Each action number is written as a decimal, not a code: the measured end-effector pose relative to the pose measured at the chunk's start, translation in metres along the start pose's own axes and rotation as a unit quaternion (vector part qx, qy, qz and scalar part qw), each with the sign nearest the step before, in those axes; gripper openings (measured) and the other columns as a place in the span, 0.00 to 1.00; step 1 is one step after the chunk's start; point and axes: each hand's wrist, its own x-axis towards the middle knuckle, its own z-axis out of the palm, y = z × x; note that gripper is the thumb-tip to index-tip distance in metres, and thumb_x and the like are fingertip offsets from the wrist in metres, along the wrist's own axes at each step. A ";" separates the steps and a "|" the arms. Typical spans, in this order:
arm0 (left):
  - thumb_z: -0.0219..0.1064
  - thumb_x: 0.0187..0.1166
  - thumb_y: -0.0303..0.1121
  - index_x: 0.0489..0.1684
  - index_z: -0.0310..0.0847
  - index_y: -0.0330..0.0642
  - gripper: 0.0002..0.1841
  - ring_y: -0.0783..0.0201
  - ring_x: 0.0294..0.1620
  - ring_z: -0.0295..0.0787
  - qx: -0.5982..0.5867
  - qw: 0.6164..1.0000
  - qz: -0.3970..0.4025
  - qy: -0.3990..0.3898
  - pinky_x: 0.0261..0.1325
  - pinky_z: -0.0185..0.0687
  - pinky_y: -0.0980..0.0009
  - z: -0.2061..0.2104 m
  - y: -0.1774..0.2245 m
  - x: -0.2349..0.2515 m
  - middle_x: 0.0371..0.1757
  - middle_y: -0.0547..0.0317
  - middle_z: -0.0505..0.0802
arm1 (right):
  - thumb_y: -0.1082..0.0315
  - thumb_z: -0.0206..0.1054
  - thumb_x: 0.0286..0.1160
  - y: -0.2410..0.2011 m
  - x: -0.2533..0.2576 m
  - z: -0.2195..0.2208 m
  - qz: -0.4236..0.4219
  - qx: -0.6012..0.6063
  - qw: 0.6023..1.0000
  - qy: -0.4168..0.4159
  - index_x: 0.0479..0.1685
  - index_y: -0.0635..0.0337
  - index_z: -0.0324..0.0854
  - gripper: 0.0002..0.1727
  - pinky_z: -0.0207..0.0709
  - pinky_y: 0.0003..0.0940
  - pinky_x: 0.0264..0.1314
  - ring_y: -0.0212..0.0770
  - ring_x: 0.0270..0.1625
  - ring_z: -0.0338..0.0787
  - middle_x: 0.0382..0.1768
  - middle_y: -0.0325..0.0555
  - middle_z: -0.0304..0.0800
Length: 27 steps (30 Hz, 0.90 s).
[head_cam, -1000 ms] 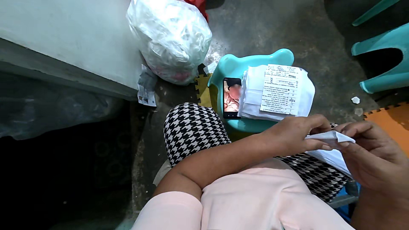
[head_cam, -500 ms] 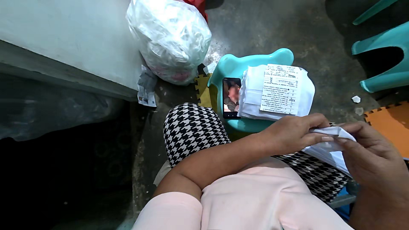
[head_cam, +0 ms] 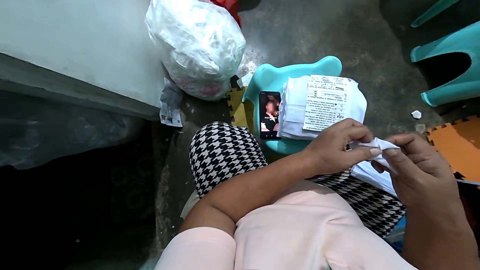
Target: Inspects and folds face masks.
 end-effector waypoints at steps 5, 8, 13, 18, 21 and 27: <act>0.66 0.82 0.27 0.39 0.84 0.29 0.08 0.69 0.38 0.85 -0.051 0.998 0.007 -0.028 0.45 0.82 0.70 0.002 0.002 0.000 0.34 0.53 0.88 | 0.57 0.63 0.85 0.000 -0.002 -0.006 -0.007 -0.018 1.000 0.023 0.52 0.43 0.81 0.06 0.84 0.16 0.43 0.20 0.39 0.88 0.40 0.21 0.90; 0.64 0.84 0.30 0.42 0.84 0.28 0.10 0.70 0.37 0.85 -0.048 0.997 0.004 -0.067 0.46 0.82 0.69 0.003 0.000 -0.001 0.33 0.53 0.89 | 0.58 0.65 0.84 0.004 0.000 -0.009 -0.047 0.038 0.998 0.026 0.53 0.42 0.84 0.07 0.84 0.22 0.58 0.24 0.49 0.88 0.46 0.24 0.89; 0.64 0.83 0.28 0.49 0.83 0.25 0.11 0.66 0.42 0.87 -0.052 0.991 0.010 -0.125 0.50 0.82 0.67 0.005 0.001 -0.001 0.39 0.48 0.90 | 0.61 0.63 0.86 0.000 0.003 -0.004 -0.078 0.104 0.991 0.031 0.55 0.39 0.83 0.08 0.86 0.22 0.56 0.23 0.46 0.91 0.45 0.24 0.91; 0.64 0.82 0.27 0.50 0.83 0.23 0.12 0.67 0.42 0.87 -0.073 0.986 0.013 -0.152 0.50 0.83 0.69 0.006 0.003 -0.003 0.39 0.48 0.90 | 0.62 0.61 0.87 -0.003 0.005 -0.001 -0.101 0.073 0.991 0.043 0.57 0.38 0.81 0.09 0.85 0.20 0.52 0.21 0.43 0.89 0.44 0.22 0.89; 0.64 0.82 0.28 0.52 0.84 0.24 0.13 0.66 0.45 0.88 -0.066 0.984 0.008 -0.163 0.53 0.83 0.67 0.005 0.004 -0.003 0.41 0.47 0.91 | 0.61 0.62 0.86 -0.005 0.005 -0.002 -0.120 0.028 0.991 0.050 0.57 0.38 0.82 0.09 0.84 0.19 0.53 0.20 0.45 0.88 0.45 0.20 0.89; 0.65 0.76 0.23 0.41 0.84 0.23 0.08 0.69 0.48 0.84 -0.115 0.988 0.023 -0.101 0.54 0.80 0.72 0.003 0.006 -0.003 0.44 0.48 0.89 | 0.60 0.63 0.86 -0.009 0.006 -0.004 -0.143 -0.041 0.988 0.050 0.57 0.37 0.82 0.08 0.84 0.19 0.54 0.20 0.47 0.89 0.46 0.19 0.90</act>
